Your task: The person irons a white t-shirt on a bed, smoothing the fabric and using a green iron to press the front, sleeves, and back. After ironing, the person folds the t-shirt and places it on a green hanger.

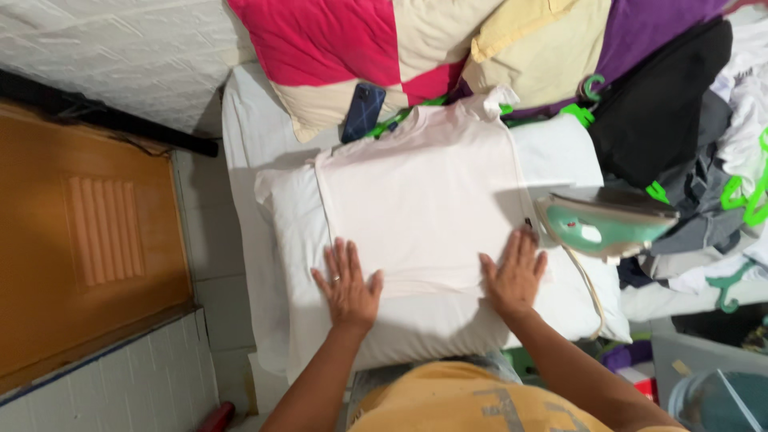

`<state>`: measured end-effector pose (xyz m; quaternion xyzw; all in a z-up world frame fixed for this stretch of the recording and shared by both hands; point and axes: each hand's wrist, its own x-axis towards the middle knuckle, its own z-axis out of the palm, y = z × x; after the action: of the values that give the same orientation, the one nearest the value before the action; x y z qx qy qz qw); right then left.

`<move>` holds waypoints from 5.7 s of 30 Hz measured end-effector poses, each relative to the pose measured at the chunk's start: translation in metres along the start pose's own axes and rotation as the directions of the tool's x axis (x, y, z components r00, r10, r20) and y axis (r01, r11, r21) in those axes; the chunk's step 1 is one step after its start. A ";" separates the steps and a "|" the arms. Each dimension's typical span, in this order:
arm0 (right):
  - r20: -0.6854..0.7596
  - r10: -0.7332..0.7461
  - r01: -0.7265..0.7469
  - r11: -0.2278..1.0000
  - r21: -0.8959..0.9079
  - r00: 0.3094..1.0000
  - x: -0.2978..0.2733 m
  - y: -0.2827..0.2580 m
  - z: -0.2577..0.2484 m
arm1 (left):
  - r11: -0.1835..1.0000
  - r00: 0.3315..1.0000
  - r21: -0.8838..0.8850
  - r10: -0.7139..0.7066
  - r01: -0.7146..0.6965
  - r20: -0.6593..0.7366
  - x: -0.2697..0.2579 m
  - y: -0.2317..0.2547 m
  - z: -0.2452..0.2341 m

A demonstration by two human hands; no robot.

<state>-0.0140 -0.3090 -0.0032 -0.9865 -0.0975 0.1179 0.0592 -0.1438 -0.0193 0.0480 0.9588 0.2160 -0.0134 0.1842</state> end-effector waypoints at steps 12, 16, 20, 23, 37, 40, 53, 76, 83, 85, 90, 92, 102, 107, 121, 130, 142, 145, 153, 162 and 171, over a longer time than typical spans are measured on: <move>-0.457 0.276 -0.059 0.899 0.433 0.845 -0.052 0.100 -0.026 | 0.873 0.881 -0.270 0.452 -0.405 0.142 -0.073 -0.028 -0.038; -0.259 0.356 0.107 0.394 0.913 0.898 0.010 0.110 -0.034 | 0.880 0.886 -0.217 0.452 -0.422 0.108 -0.017 0.002 -0.024; -0.185 0.290 0.146 0.152 0.978 0.939 0.027 0.106 -0.048 | 0.929 0.855 -0.089 0.365 -0.359 0.367 -0.007 0.004 -0.020; -0.303 0.244 0.107 0.590 0.800 0.921 0.023 0.090 -0.091 | 0.988 0.938 0.112 0.064 -0.108 0.341 -0.018 -0.005 -0.027; 0.343 -0.275 0.228 0.959 0.171 0.898 -0.069 -0.082 -0.068 | 0.934 0.917 -0.133 -0.287 0.333 0.277 -0.038 -0.046 -0.015; 0.262 -0.245 0.191 0.958 0.214 0.934 -0.035 -0.127 -0.050 | 0.929 0.863 -0.112 -0.276 0.352 0.423 -0.035 -0.054 -0.016; 0.427 -0.218 0.067 0.938 0.340 0.877 -0.082 -0.183 -0.012 | 0.542 0.734 -0.635 0.048 0.551 0.678 -0.032 -0.155 0.015; 0.186 0.145 -0.218 0.856 0.469 0.972 -0.127 -0.204 -0.051 | 0.856 0.993 -0.505 0.090 -0.115 -0.073 -0.009 -0.114 -0.039; 0.107 0.304 -0.317 0.823 0.471 0.947 0.037 -0.214 -0.041 | 0.841 0.911 -0.416 0.408 -0.347 0.064 -0.018 -0.057 -0.014; 0.147 0.305 -0.338 0.823 0.456 0.941 0.062 -0.200 -0.045 | 0.818 0.790 -0.104 0.574 -0.566 0.215 -0.015 -0.039 -0.013; 0.114 0.286 -0.308 0.866 0.395 0.951 0.015 -0.114 -0.039 | 0.867 0.651 -0.134 0.454 -0.479 0.608 -0.007 -0.028 -0.023; 0.212 0.331 -0.390 0.835 0.388 0.919 -0.049 -0.085 -0.044 | 0.839 0.633 -0.126 0.490 -0.530 0.599 -0.008 -0.032 -0.019; 0.104 0.398 -0.404 0.818 0.409 0.911 0.063 -0.067 -0.072 | 0.853 0.580 0.082 0.277 -0.516 0.766 -0.005 -0.013 -0.020; 0.079 0.298 -0.305 0.870 0.388 0.951 0.055 -0.015 -0.070 | 0.843 0.599 0.079 0.308 -0.531 0.739 -0.011 -0.012 -0.025; -0.039 0.270 -0.243 0.912 0.329 0.962 0.030 0.052 -0.073 | 0.864 0.769 -0.093 0.485 -0.494 0.418 -0.015 -0.017 -0.020; 0.176 0.075 -0.119 0.960 0.254 0.982 -0.073 0.038 -0.090 | 0.919 0.936 -0.319 -0.299 0.230 -0.186 0.027 -0.018 0.014; 0.156 -0.043 0.000 0.963 0.271 0.987 0.117 -0.031 -0.099 | 0.472 0.727 -0.716 -0.683 0.514 0.071 0.051 -0.063 0.062; 0.190 -0.120 0.067 0.962 0.265 0.974 0.096 -0.015 -0.096 | 0.482 0.769 -0.669 -0.600 0.566 0.218 0.037 -0.066 0.055; 0.268 -0.098 0.066 0.990 0.127 0.958 -0.021 0.007 -0.095 | 0.442 0.609 -0.469 -0.259 0.765 0.749 -0.014 -0.064 -0.010; 0.531 -0.535 0.537 0.827 0.168 0.657 0.058 -0.067 -0.128 | 0.265 0.587 -0.550 -0.082 0.792 0.805 -0.036 -0.083 -0.039; 0.540 -0.549 0.551 0.816 0.178 0.639 -0.038 -0.154 -0.098 | 0.799 0.872 -0.356 -0.407 0.485 0.273 -0.038 -0.102 -0.039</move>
<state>-0.0542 -0.1757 0.1219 -0.8283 -0.4056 0.3819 0.0587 -0.2229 0.0647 0.0528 0.8139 0.4163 -0.0984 0.3931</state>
